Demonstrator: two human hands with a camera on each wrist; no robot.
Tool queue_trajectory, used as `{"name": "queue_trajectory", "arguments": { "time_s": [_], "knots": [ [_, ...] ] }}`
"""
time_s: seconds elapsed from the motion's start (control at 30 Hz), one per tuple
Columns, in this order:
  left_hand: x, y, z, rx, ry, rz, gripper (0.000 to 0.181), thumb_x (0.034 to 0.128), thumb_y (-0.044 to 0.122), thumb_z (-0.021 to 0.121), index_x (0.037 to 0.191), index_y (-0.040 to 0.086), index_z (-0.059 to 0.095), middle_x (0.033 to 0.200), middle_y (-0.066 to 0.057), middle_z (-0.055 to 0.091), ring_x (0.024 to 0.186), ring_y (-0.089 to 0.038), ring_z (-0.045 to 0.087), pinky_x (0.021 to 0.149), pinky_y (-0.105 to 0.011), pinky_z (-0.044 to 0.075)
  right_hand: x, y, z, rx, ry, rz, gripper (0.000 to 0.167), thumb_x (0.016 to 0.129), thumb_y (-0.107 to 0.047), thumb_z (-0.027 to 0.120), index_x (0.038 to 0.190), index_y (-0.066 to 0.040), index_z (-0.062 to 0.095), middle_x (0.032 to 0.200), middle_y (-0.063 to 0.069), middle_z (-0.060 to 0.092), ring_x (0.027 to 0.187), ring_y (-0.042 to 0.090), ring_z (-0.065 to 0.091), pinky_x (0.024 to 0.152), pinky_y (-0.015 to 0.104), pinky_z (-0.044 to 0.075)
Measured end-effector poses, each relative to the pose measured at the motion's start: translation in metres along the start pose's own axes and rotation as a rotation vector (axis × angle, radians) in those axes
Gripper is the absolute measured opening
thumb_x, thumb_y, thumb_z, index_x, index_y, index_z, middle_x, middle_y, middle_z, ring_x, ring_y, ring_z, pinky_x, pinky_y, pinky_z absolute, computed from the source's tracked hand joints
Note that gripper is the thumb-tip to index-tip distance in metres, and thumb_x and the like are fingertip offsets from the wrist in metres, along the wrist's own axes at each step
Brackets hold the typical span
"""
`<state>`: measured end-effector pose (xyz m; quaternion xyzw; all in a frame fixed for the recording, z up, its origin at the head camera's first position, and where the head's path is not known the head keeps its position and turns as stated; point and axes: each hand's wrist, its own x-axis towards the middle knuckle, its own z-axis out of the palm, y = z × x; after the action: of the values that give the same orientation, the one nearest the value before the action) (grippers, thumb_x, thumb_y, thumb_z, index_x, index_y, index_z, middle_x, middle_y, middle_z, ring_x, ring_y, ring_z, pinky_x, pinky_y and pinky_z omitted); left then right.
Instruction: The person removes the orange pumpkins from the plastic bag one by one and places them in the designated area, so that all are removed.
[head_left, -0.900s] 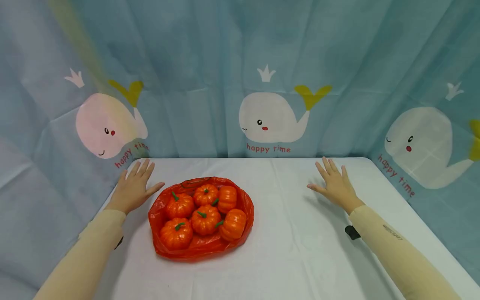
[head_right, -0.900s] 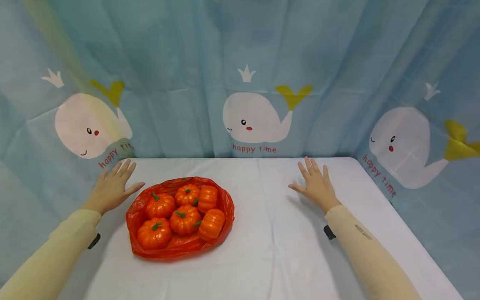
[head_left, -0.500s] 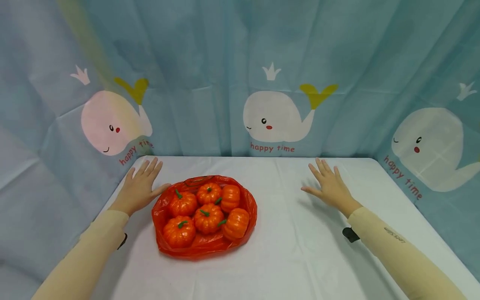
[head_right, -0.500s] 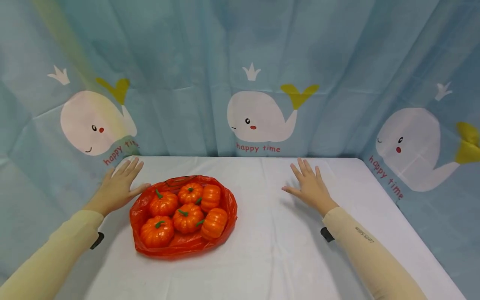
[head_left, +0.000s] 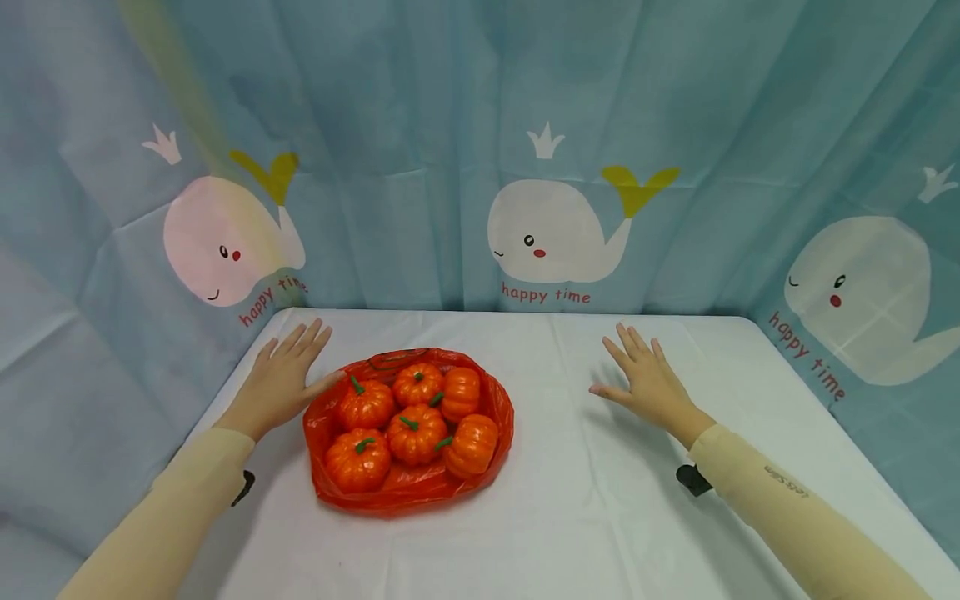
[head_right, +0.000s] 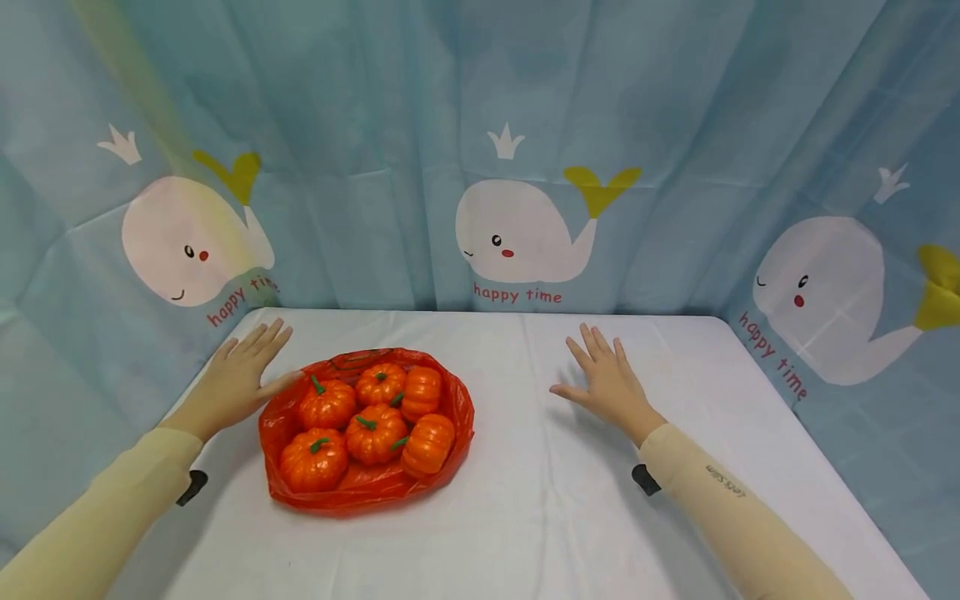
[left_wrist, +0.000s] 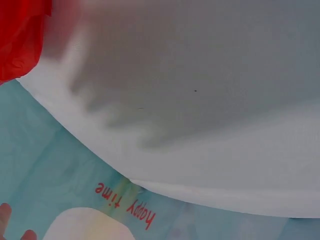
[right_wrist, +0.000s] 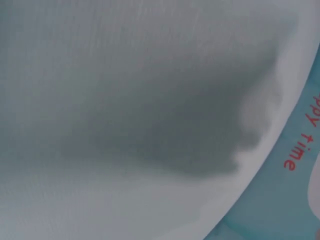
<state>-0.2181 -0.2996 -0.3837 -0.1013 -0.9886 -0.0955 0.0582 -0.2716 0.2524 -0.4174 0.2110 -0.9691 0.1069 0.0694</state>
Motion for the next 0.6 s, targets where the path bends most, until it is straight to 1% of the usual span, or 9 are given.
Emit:
{"name": "queue_trajectory", "arguments": {
  "time_s": [0.1, 0.2, 0.37, 0.5, 0.6],
  "knots": [
    [-0.001, 0.002, -0.001, -0.029, -0.005, 0.000, 0.085, 0.0953, 0.056, 0.053, 0.158, 0.007, 0.022, 0.164, -0.022, 0.018, 0.151, -0.045, 0.014, 0.118, -0.069, 0.009, -0.002, -0.005, 0.002, 0.012, -0.005, -0.020, 0.094, 0.087, -0.064, 0.062, 0.156, -0.009, 0.030, 0.166, 0.020, 0.013, 0.154, 0.040, 0.011, 0.122, 0.062, 0.006],
    [-0.002, 0.004, -0.001, -0.050, -0.022, 0.001, 0.086, 0.0952, 0.056, 0.054, 0.158, 0.006, 0.022, 0.164, -0.022, 0.017, 0.151, -0.045, 0.014, 0.118, -0.068, 0.010, -0.005, -0.011, 0.003, 0.028, 0.009, -0.037, 0.093, 0.087, -0.062, 0.064, 0.155, -0.008, 0.032, 0.165, 0.021, 0.015, 0.153, 0.041, 0.013, 0.121, 0.062, 0.008],
    [-0.004, 0.008, -0.003, -0.070, -0.028, -0.002, 0.086, 0.0947, 0.055, 0.056, 0.157, 0.004, 0.025, 0.163, -0.024, 0.021, 0.149, -0.047, 0.017, 0.118, -0.068, 0.012, -0.008, -0.020, 0.002, 0.051, 0.024, -0.058, 0.091, 0.087, -0.059, 0.067, 0.154, -0.008, 0.034, 0.165, 0.021, 0.017, 0.153, 0.041, 0.015, 0.122, 0.061, 0.008],
    [-0.010, 0.012, -0.005, -0.091, -0.042, -0.010, 0.085, 0.0939, 0.051, 0.060, 0.154, 0.000, 0.029, 0.161, -0.026, 0.025, 0.148, -0.049, 0.019, 0.116, -0.069, 0.016, -0.010, -0.028, 0.004, 0.042, 0.011, -0.087, 0.090, 0.086, -0.058, 0.068, 0.154, -0.009, 0.035, 0.165, 0.019, 0.018, 0.153, 0.039, 0.016, 0.122, 0.060, 0.010],
    [-0.014, 0.016, -0.005, -0.109, -0.051, -0.016, 0.084, 0.0936, 0.050, 0.061, 0.153, -0.002, 0.032, 0.159, -0.028, 0.028, 0.147, -0.050, 0.022, 0.116, -0.068, 0.018, -0.012, -0.033, 0.007, 0.043, 0.018, -0.117, 0.090, 0.085, -0.058, 0.070, 0.154, -0.009, 0.036, 0.165, 0.019, 0.021, 0.153, 0.038, 0.019, 0.122, 0.059, 0.013]
  ]
}}
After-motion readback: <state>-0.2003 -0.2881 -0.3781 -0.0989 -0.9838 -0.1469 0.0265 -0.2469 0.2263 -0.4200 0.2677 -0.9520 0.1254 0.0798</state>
